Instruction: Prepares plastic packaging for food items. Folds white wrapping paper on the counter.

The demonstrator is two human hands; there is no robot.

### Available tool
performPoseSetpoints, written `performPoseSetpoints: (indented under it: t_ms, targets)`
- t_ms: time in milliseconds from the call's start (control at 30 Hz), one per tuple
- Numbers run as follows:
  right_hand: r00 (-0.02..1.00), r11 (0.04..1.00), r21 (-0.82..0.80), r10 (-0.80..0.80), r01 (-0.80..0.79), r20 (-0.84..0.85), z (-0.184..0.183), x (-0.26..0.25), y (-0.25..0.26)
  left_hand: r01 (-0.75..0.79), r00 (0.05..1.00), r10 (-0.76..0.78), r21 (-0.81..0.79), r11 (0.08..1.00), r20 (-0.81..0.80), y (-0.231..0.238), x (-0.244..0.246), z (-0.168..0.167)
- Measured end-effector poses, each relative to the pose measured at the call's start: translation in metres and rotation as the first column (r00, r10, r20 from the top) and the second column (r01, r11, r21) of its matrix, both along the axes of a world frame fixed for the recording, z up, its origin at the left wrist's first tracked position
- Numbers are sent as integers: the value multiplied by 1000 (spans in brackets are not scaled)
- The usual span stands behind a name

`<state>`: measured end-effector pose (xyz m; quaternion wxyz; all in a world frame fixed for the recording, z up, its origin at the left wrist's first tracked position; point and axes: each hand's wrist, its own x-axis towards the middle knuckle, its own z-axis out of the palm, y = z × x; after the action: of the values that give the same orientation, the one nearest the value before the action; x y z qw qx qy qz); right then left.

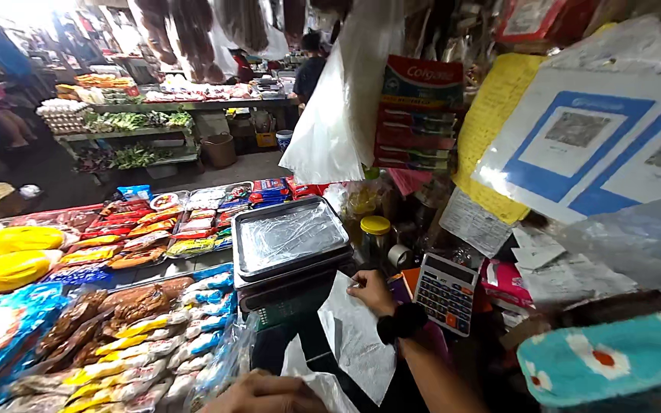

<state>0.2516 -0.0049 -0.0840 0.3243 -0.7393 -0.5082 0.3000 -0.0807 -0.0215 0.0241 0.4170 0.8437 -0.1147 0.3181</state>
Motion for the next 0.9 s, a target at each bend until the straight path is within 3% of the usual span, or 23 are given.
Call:
performPoseSetpoints:
  t_ms: [133, 267, 467, 600, 733, 900]
  targets:
    - [982, 921, 345, 149, -179, 112, 61, -54, -40, -276, 961, 277, -56, 959, 9, 20, 26, -28]
    - [961, 789, 551, 188, -272, 204, 71, -78, -67, -348, 927, 363, -149, 926, 91, 46, 48, -51]
    - [962, 754, 598, 195, -272, 192, 71, -76, -79, -298, 947, 311, -137, 945, 80, 58, 61, -52]
    - [953, 663, 685, 233, -303, 196, 69, -73, -84, -269, 949, 293, -186, 945, 116, 60, 62, -49]
    - [883, 618, 632, 294, -468, 366, 69, -57, -92, -302, 925, 343, -234, 924, 162, 63, 58, -45]
    - [843, 658, 597, 112, -460, 527, 59, -47, -104, -412, 858, 477, -295, 862, 193, 64, 48, -42]
